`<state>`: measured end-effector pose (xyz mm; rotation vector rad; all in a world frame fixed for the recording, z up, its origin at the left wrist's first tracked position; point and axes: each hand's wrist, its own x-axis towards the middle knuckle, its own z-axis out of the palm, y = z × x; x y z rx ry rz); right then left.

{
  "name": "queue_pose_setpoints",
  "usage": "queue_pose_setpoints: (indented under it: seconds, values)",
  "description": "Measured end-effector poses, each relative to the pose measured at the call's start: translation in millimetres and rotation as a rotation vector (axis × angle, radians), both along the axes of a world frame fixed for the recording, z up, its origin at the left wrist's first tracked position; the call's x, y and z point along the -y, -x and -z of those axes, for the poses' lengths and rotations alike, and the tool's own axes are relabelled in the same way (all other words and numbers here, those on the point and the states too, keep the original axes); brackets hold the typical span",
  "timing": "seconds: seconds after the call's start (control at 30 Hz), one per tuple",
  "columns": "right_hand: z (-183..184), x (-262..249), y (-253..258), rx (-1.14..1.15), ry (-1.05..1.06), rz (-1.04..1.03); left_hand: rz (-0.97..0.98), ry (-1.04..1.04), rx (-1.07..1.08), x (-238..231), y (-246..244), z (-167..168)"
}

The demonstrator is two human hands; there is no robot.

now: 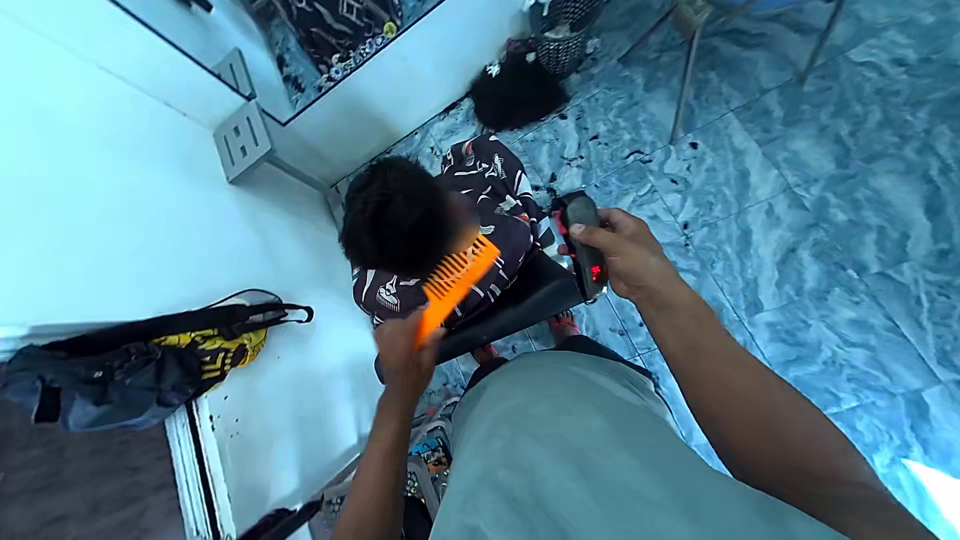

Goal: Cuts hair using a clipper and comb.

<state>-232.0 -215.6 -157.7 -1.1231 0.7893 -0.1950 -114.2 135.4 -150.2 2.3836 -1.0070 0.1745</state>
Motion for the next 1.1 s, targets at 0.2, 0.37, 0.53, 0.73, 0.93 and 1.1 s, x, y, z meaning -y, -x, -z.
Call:
queue_pose_setpoints:
  seconds: [0.2, 0.37, 0.53, 0.73, 0.93, 1.1]
  values:
    - [-10.0, 1.4, -51.5, 0.141, 0.468, -0.601, -0.097, -0.132, 0.267, 1.1, -4.2, 40.7]
    - [-21.4, -22.6, -78.1, 0.099, 0.709, -0.834, -0.178, -0.126, 0.395, -8.3, -26.3, 13.7]
    - [-26.5, -38.0, -88.0, 0.034, 0.785, -0.845, -0.165, -0.099, 0.459, -4.9, -31.5, 1.0]
    - [-34.2, -51.0, -84.3, 0.065, 0.770, -0.795, -0.160, -0.078, 0.495, -6.2, -32.5, 2.9]
    - [-37.2, -60.8, -79.7, 0.050, 0.769, -0.741, -0.137, -0.046, 0.518, -7.2, -36.2, 2.8]
    - [-41.8, -66.5, -80.3, 0.065, 0.755, -0.732, -0.126, -0.030, 0.517, -8.8, -39.9, 4.9]
